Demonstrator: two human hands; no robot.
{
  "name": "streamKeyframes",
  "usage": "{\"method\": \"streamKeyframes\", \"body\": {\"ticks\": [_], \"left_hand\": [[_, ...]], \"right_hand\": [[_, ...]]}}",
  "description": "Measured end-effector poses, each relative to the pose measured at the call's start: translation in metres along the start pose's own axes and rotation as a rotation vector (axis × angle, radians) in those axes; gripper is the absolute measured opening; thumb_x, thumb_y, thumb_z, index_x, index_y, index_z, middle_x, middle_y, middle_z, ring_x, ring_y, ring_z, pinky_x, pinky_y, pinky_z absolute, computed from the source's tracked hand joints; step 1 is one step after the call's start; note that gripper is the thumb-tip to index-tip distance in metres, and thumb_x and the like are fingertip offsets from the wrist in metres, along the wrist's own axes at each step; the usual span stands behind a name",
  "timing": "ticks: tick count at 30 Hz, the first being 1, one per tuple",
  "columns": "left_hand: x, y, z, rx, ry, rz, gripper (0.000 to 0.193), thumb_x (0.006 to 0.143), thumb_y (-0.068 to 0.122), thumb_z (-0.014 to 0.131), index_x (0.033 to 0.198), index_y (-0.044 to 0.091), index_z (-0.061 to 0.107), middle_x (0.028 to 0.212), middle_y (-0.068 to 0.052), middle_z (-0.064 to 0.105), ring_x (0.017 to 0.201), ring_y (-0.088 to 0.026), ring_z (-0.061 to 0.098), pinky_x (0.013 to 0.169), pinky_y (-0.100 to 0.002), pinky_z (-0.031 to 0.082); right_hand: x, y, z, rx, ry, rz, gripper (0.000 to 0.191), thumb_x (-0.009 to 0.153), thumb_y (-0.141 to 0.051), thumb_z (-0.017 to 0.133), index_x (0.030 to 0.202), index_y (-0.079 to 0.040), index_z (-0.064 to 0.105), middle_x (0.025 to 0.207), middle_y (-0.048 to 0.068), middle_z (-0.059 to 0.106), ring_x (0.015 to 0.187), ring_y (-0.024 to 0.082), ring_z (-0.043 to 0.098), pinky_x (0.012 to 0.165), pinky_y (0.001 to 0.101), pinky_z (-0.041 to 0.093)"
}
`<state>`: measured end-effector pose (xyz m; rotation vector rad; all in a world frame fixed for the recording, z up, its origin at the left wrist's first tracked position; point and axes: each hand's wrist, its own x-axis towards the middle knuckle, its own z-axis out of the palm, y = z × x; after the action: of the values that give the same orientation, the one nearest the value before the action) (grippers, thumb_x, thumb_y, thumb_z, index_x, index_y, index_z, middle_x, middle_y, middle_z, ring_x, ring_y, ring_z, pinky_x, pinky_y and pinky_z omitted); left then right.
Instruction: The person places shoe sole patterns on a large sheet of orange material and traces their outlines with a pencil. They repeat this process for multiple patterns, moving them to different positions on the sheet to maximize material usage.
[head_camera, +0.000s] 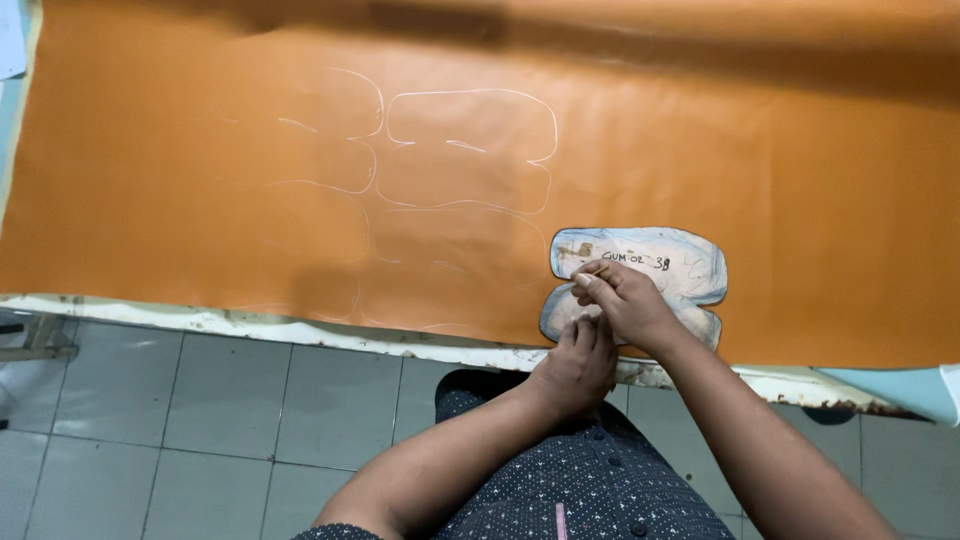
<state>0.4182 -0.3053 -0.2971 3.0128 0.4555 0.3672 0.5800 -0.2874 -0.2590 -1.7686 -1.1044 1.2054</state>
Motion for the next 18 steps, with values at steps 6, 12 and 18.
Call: {"method": "streamKeyframes", "body": {"ticks": [6, 12, 18], "left_hand": [[0.0, -0.003, -0.004, 0.141, 0.105, -0.024, 0.064, 0.087, 0.044, 0.064, 0.123, -0.009, 0.062, 0.133, -0.031, 0.057, 0.12, -0.045, 0.058, 0.103, -0.052, 0.051], [-0.004, 0.006, 0.004, -0.033, 0.05, -0.095, 0.072, 0.094, 0.047, 0.06, 0.135, -0.012, 0.052, 0.136, -0.033, 0.052, 0.125, -0.049, 0.05, 0.106, -0.056, 0.043], [-0.004, 0.004, 0.007, -0.089, -0.018, -0.089, 0.063, 0.095, 0.038, 0.059, 0.139, -0.005, 0.05, 0.142, -0.027, 0.05, 0.13, -0.046, 0.048, 0.11, -0.055, 0.037]], "right_hand": [[0.004, -0.002, -0.002, 0.02, -0.011, 0.059, 0.026, 0.1, -0.023, 0.061, 0.115, -0.002, 0.068, 0.098, 0.01, 0.077, 0.092, 0.017, 0.073, 0.08, 0.031, 0.059], [-0.013, -0.031, 0.006, -0.412, -0.067, -0.177, 0.026, 0.096, -0.027, 0.063, 0.11, -0.007, 0.073, 0.104, 0.01, 0.077, 0.095, 0.024, 0.073, 0.085, 0.0371, 0.057], [-0.017, -0.05, 0.021, -0.609, -0.115, -0.258, 0.027, 0.094, -0.031, 0.063, 0.106, -0.01, 0.074, 0.103, 0.01, 0.075, 0.096, 0.032, 0.071, 0.083, 0.0425, 0.055]]}}
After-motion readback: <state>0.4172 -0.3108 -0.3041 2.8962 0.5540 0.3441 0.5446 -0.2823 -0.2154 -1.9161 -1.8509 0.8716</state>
